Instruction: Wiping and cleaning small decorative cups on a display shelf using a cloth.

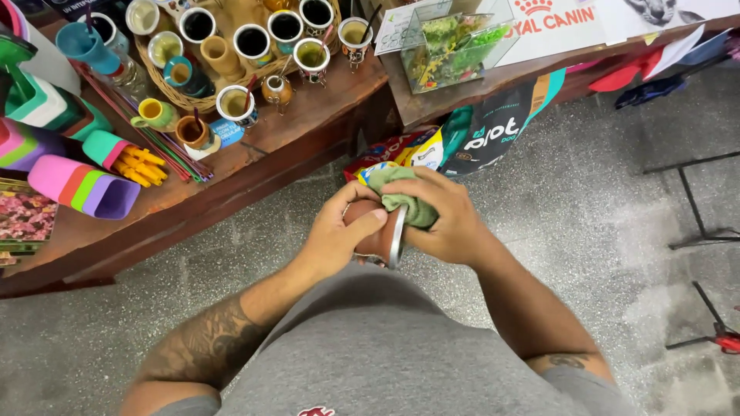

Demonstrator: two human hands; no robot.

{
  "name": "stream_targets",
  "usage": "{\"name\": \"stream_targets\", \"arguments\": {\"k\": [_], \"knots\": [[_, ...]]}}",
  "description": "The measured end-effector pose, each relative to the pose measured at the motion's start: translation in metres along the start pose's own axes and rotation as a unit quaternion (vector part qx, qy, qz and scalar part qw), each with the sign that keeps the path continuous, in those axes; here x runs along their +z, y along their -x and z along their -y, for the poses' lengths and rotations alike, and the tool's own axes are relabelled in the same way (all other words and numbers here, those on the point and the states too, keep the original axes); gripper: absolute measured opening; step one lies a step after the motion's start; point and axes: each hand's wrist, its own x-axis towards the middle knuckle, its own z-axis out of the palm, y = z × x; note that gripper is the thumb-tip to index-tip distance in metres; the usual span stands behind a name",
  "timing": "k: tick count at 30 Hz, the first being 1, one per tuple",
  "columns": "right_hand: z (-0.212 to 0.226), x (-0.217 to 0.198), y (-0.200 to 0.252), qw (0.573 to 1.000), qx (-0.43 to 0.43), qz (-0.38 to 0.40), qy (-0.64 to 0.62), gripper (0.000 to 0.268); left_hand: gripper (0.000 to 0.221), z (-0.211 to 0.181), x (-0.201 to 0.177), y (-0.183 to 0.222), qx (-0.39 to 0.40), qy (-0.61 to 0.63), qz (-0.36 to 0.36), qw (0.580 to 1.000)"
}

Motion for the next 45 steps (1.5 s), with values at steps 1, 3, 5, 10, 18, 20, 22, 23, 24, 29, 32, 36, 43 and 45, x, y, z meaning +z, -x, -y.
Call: {"name": "stream_targets", "arguments": {"k": [1,3,5,10,18,20,22,23,24,29,32,36,43,45], "knots": [[-0.002,0.003,0.001,1.000,0.000,0.001,0.000,0.045,0.028,0.000,0.003,-0.002,0.000,0.001,0.000,1.000],[-0.007,0.009,0.004,0.965,-0.182,-0.035,0.184,0.028,0.027,0.000,0.008,-0.004,-0.050,0.048,-0.001,0.998],[-0.011,0.020,0.001,0.958,-0.200,-0.055,0.199,0.025,0.029,-0.008,0.012,0.000,-0.034,0.047,0.011,0.998],[-0.019,0.037,-0.006,0.948,-0.152,-0.163,0.226,0.035,0.033,-0.003,0.011,0.002,0.041,-0.048,-0.036,0.997],[-0.040,0.059,0.008,0.970,0.185,-0.037,-0.154,0.047,0.044,0.011,0.002,-0.001,0.477,-0.280,-0.081,0.829],[-0.032,0.051,0.013,0.975,0.154,-0.078,-0.138,0.048,0.045,0.006,0.000,-0.002,0.474,-0.273,-0.029,0.836],[-0.041,0.049,0.019,0.978,0.122,-0.117,-0.121,0.049,0.045,0.004,-0.004,-0.008,0.471,-0.265,0.020,0.841],[-0.052,0.052,0.025,0.986,-0.059,-0.149,0.046,0.035,0.052,0.004,-0.007,-0.011,0.417,-0.242,0.036,0.876],[-0.063,0.055,0.032,0.934,-0.236,-0.171,0.209,0.032,0.058,0.006,-0.010,-0.013,0.361,-0.217,0.052,0.905],[-0.073,0.054,0.037,0.908,-0.340,-0.190,0.153,0.016,0.061,-0.032,-0.006,-0.003,-0.014,-0.282,0.175,0.943],[-0.069,0.050,0.032,0.904,-0.307,-0.220,0.201,0.014,0.059,-0.047,0.003,0.000,0.006,-0.301,0.137,0.944],[-0.039,0.048,0.023,0.931,-0.093,-0.281,0.215,0.050,0.077,-0.049,0.005,0.003,0.124,-0.322,0.097,0.934],[-0.041,0.053,0.028,0.970,0.074,-0.231,0.019,0.039,0.060,0.010,0.008,-0.008,0.545,-0.422,-0.003,0.724],[-0.042,0.060,0.040,0.972,0.114,-0.203,-0.006,0.035,0.039,-0.017,0.015,0.010,0.635,-0.372,0.030,0.677]]}}
